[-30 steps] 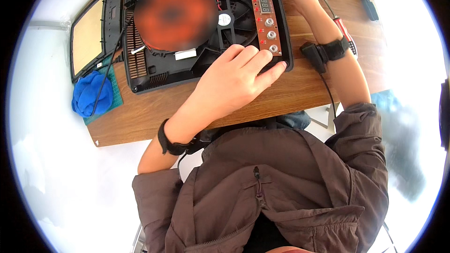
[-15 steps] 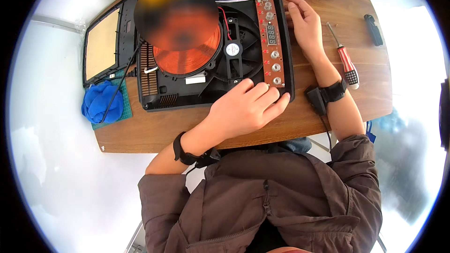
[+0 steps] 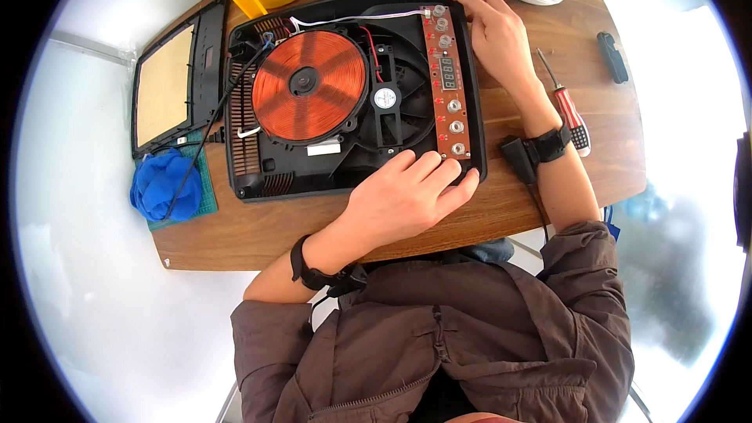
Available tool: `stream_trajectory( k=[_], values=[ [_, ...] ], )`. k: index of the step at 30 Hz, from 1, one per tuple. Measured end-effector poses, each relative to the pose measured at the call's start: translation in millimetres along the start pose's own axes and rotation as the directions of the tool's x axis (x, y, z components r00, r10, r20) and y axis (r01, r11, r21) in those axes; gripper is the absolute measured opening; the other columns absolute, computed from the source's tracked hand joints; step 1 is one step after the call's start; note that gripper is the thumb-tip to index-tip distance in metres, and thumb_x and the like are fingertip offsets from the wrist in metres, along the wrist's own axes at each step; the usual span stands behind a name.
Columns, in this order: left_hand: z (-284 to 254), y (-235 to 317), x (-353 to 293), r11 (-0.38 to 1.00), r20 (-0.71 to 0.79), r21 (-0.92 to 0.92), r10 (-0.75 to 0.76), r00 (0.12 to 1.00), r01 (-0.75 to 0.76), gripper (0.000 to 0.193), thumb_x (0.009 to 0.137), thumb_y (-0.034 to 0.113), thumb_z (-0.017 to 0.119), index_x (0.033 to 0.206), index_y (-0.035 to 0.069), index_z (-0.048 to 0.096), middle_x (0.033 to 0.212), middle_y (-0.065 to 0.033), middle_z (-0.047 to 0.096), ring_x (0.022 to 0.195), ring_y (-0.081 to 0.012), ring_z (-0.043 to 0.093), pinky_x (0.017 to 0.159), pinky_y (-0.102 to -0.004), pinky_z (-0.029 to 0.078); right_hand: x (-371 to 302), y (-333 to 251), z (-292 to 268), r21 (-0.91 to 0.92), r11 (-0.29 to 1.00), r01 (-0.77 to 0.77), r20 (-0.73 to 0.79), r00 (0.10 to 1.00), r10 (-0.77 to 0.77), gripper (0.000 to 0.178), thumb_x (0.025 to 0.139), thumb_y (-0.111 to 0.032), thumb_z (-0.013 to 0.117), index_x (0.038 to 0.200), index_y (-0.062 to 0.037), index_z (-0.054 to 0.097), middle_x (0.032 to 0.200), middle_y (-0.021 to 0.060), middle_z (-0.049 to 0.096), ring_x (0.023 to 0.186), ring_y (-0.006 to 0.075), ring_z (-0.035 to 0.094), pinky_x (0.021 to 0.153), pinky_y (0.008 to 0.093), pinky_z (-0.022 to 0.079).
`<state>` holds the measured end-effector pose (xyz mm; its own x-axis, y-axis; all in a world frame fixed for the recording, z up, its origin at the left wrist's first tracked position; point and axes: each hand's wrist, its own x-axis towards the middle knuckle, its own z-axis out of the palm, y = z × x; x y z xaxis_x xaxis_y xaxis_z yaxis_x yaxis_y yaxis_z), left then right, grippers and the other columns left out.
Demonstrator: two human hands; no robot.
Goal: The person uses a screwdriver to remove screws from the bottom of a black electric appliance. They then lift off the bottom cover and set it aside, revealing the internal components including a heating element and control panel.
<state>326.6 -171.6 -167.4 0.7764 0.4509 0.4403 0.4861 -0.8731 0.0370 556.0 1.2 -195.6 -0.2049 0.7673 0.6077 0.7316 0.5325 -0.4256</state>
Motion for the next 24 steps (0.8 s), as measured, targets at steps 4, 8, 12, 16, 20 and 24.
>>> stream_trajectory(
  k=[4, 8, 12, 16, 20, 24],
  values=[
    [0, -1, 0, 1.000, 0.002, -0.025, -0.001, 1.000, 0.001, 0.044, 0.084, 0.017, 0.064, 0.129, 0.017, 0.067, 0.100, 0.0016, 0.058, 0.084, -0.0135, 0.056, 0.071, -0.0277, 0.047, -1, -1, 0, -0.040, 0.999, 0.000, 0.002, 1.000, 0.000, 0.044, 0.090, 0.005, 0.052, 0.125, -0.0144, 0.070, 0.110, 0.0129, 0.068, 0.095, 0.0346, 0.068, 0.085, 0.0442, 0.056],
    [-1, 0, -1, 1.000, 0.006, -0.007, -0.001, 1.000, 0.001, 0.045, 0.084, 0.017, 0.064, 0.129, 0.017, 0.067, 0.099, 0.0017, 0.058, 0.084, -0.0135, 0.055, 0.071, -0.0277, 0.047, -2, -7, -1, -0.042, 0.999, -0.027, -0.035, 0.999, 0.025, 0.045, 0.090, 0.005, 0.052, 0.126, -0.0163, 0.070, 0.107, 0.0123, 0.069, 0.094, 0.0329, 0.068, 0.084, 0.0434, 0.056],
    [0, 0, -3, 1.000, -0.034, -0.005, -0.004, 0.999, 0.003, 0.042, 0.084, 0.018, 0.064, 0.126, 0.017, 0.067, 0.097, 0.0025, 0.057, 0.085, -0.0128, 0.056, 0.070, -0.0263, 0.045, -1, -5, 5, 0.021, 1.000, -0.024, 0.002, 1.000, 0.023, 0.050, 0.088, 0.007, 0.052, 0.128, -0.0176, 0.069, 0.109, 0.0122, 0.069, 0.095, 0.0330, 0.069, 0.084, 0.0423, 0.056],
    [1, 1, -3, 1.000, -0.083, 0.012, -0.018, 0.996, 0.019, 0.038, 0.085, 0.018, 0.064, 0.123, 0.017, 0.067, 0.092, 0.0043, 0.056, 0.084, -0.0111, 0.057, 0.069, -0.0249, 0.043, -6, 6, 9, 0.070, 0.995, -0.069, -0.026, 0.997, 0.071, 0.059, 0.087, 0.010, 0.049, 0.137, -0.0172, 0.064, 0.114, 0.0153, 0.070, 0.102, 0.0312, 0.070, 0.090, 0.0405, 0.055],
    [0, 0, -8, 0.999, -0.130, -0.025, -0.038, 0.991, 0.035, 0.038, 0.085, 0.017, 0.064, 0.124, 0.017, 0.067, 0.091, 0.0039, 0.056, 0.083, -0.0115, 0.056, 0.068, -0.0255, 0.043, -9, 9, 8, 0.264, 0.907, -0.329, 0.088, 0.944, 0.317, 0.058, 0.094, 0.009, 0.046, 0.145, -0.0153, 0.059, 0.119, 0.0150, 0.073, 0.108, 0.0240, 0.072, 0.097, 0.0362, 0.054],
    [-3, -1, -9, 0.999, -0.218, -0.035, -0.048, 0.975, 0.041, 0.038, 0.086, 0.017, 0.064, 0.123, 0.016, 0.066, 0.091, 0.0030, 0.056, 0.083, -0.0122, 0.056, 0.069, -0.0263, 0.043, -12, 39, 13, 0.394, 0.862, -0.320, 0.099, 0.947, 0.306, 0.050, 0.100, 0.005, 0.048, 0.148, -0.0084, 0.054, 0.124, 0.0145, 0.071, 0.111, 0.0200, 0.069, 0.098, 0.0325, 0.052]
  ],
)
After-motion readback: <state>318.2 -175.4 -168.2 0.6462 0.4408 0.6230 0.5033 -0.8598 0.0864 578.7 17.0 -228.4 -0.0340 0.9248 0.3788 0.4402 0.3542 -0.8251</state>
